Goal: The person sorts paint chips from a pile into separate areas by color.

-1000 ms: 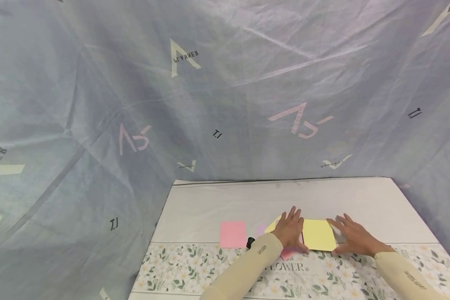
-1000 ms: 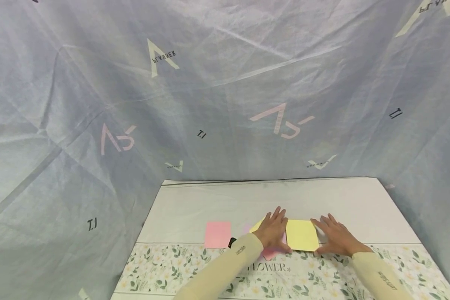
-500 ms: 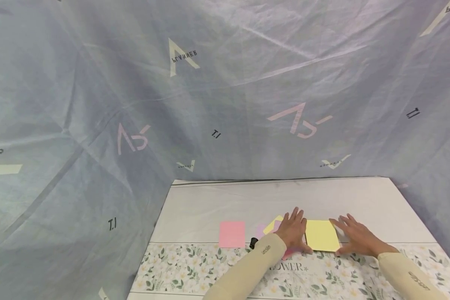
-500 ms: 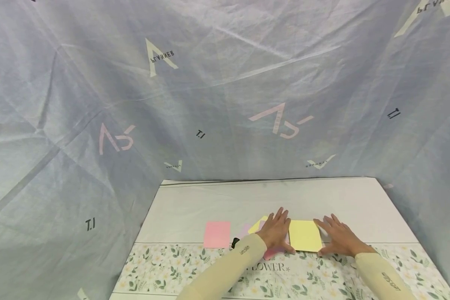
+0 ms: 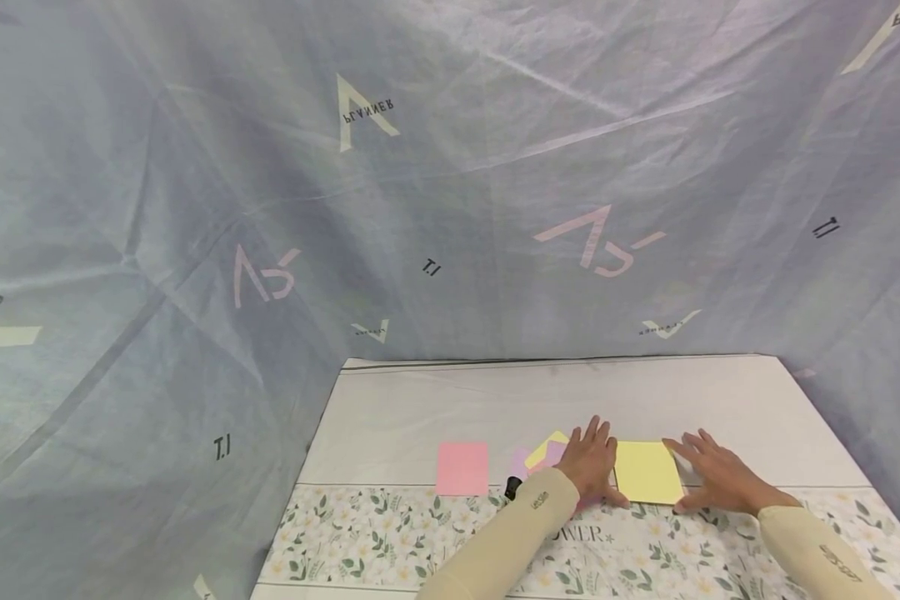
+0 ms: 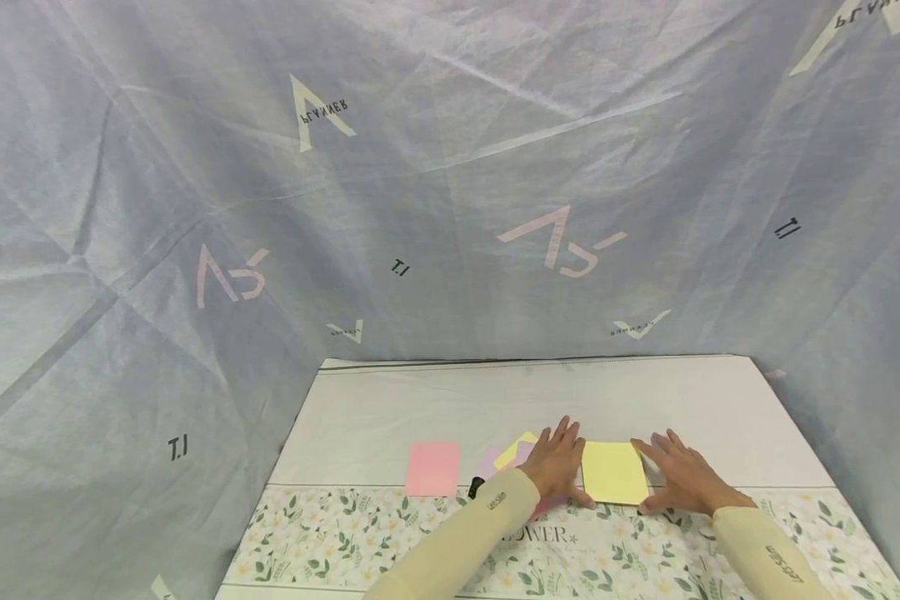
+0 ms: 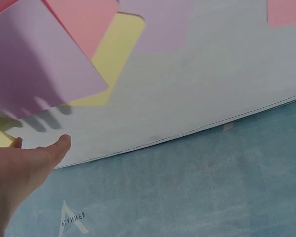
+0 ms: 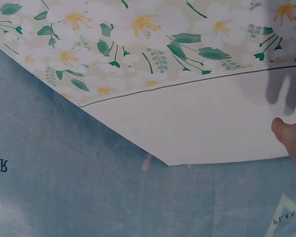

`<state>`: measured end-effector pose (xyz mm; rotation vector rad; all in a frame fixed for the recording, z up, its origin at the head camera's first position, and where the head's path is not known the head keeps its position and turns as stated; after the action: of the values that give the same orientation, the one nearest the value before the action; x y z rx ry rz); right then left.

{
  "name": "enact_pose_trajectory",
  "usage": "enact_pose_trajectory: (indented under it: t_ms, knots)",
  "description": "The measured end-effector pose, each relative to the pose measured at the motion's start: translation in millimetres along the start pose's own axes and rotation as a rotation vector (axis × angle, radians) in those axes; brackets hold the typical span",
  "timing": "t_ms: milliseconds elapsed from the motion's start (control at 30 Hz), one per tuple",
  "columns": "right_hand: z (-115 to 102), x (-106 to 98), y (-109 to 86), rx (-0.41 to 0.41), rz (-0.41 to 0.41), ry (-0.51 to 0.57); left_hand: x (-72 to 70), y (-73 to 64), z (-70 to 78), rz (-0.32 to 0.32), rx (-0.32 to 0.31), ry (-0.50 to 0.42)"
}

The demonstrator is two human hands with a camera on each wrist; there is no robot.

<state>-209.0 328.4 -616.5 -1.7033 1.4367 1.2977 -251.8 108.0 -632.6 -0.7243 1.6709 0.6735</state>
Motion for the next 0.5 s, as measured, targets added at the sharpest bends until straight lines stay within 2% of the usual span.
enact_pose_trajectory:
  t_ms: [267, 500]
  knots:
    - [3.9, 3.1, -1.2, 0.04, -0.001, 0.023, -0.7, 0.5, 3.4, -0.007, -0.003, 0.001]
    - [7.8, 5.7, -1.6, 0.03, 0.016, 0.027, 0.1, 1.2, 5.1, 0.005, -0.008, 0.001]
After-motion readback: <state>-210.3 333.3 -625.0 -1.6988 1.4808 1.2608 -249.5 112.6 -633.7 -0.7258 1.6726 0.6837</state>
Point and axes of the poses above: each hand's wrist, its own y-axis towards the middle knuckle, its own x-axis out of the palm, z = x × y, the point moved 3 cm from there along y, towards the middle knuckle, and after that the axes turned 13 degrees about z, right-handed, at the moved point
